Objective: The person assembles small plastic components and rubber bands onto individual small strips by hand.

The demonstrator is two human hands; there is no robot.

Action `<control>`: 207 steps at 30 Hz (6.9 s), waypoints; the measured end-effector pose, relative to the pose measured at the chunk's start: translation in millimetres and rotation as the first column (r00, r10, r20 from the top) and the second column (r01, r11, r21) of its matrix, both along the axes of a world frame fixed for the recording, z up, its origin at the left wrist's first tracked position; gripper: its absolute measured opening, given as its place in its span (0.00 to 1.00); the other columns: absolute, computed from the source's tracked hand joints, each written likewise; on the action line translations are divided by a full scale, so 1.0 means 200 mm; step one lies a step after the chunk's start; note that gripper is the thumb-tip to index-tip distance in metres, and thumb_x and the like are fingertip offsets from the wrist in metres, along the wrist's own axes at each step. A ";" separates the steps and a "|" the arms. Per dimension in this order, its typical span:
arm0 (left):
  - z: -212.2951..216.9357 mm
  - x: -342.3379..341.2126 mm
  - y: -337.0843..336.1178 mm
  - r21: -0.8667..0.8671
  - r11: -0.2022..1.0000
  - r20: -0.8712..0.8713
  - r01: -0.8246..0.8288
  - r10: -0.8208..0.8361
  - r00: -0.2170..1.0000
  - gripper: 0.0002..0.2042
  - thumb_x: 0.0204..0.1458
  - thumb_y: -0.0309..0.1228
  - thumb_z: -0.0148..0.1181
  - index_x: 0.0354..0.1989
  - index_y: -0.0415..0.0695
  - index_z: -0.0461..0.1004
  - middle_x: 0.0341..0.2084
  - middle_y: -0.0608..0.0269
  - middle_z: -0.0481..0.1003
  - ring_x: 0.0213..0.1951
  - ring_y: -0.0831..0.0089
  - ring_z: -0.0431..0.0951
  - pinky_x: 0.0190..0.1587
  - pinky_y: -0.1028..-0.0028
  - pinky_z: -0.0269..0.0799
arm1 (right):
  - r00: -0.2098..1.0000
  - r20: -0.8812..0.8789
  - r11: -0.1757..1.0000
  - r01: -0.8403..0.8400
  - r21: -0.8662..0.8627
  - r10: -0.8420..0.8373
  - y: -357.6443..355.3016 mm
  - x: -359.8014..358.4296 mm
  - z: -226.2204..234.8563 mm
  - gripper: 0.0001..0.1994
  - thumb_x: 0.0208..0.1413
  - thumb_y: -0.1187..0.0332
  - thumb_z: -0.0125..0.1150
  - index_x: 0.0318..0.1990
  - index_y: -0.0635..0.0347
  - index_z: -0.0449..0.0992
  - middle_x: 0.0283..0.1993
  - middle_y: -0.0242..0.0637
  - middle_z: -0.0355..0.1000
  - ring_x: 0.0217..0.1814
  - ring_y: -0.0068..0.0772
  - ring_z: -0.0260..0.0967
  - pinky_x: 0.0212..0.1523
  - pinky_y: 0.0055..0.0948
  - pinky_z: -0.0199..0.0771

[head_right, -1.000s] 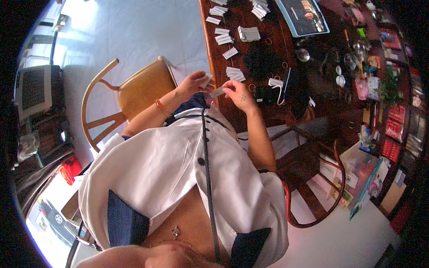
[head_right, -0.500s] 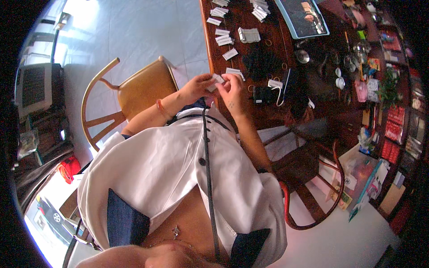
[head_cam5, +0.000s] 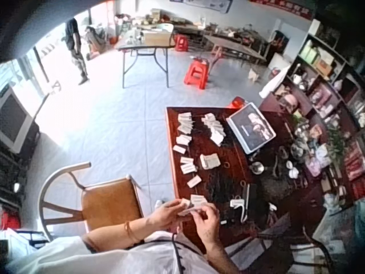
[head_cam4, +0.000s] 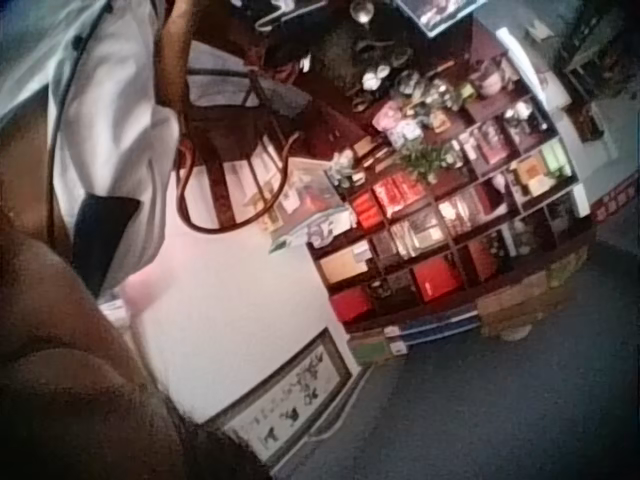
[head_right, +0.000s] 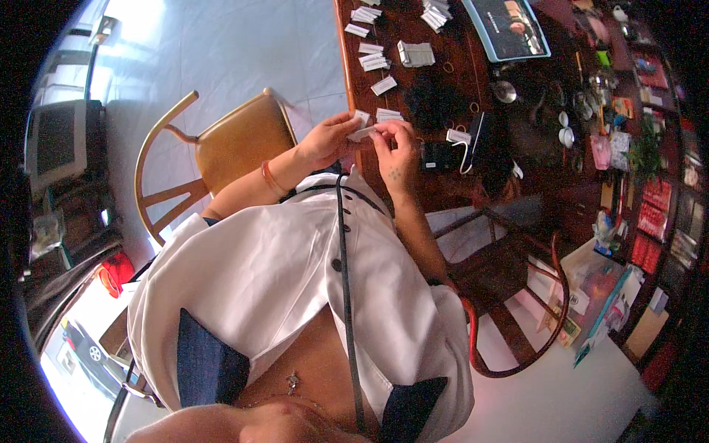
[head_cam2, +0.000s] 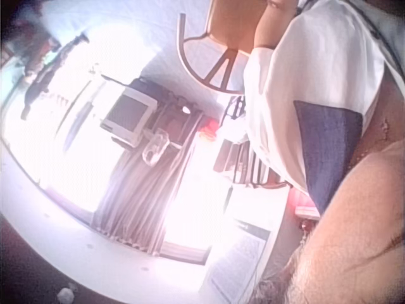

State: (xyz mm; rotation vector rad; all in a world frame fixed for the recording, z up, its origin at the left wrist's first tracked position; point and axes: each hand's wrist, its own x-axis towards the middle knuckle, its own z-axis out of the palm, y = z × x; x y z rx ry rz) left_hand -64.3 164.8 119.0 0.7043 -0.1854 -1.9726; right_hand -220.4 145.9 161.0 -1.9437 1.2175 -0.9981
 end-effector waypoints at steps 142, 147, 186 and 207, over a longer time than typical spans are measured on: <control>-0.16 0.09 -0.13 -0.031 0.990 0.600 0.136 -0.090 0.795 0.09 0.58 0.36 0.46 0.33 0.43 0.63 0.19 0.72 0.62 0.21 0.81 0.61 0.22 0.79 0.57 | 0.713 -0.644 0.925 0.379 0.021 -0.278 -0.52 -0.31 -0.71 0.10 0.46 0.63 0.61 0.28 0.61 0.73 0.28 0.43 0.73 0.32 0.43 0.71 0.34 0.34 0.70; -0.19 0.12 -0.13 -0.045 0.993 0.584 0.113 -0.065 0.809 0.08 0.58 0.34 0.48 0.32 0.43 0.62 0.19 0.72 0.61 0.22 0.82 0.60 0.22 0.80 0.56 | 0.799 -0.522 0.864 0.459 0.206 -0.300 -0.51 -0.30 -0.64 0.08 0.47 0.65 0.58 0.28 0.61 0.71 0.26 0.43 0.72 0.30 0.46 0.71 0.31 0.39 0.69; -0.01 0.03 -0.15 -0.141 0.979 0.371 -0.144 0.188 0.910 0.09 0.50 0.26 0.58 0.37 0.42 0.65 0.28 0.68 0.71 0.29 0.82 0.70 0.31 0.83 0.65 | 0.953 -0.304 0.942 -0.104 -0.319 0.002 -0.18 0.09 -0.02 0.06 0.44 0.75 0.63 0.32 0.58 0.75 0.32 0.36 0.70 0.30 0.35 0.71 0.28 0.29 0.71; 0.13 0.05 -0.13 -0.303 0.947 0.580 0.109 0.093 0.809 0.06 0.57 0.28 0.48 0.36 0.37 0.66 0.27 0.67 0.71 0.26 0.81 0.70 0.30 0.81 0.68 | 0.961 -0.259 0.960 0.018 -0.280 -0.094 -0.20 0.19 0.09 0.06 0.39 0.72 0.61 0.25 0.53 0.70 0.23 0.34 0.67 0.24 0.39 0.68 0.23 0.35 0.69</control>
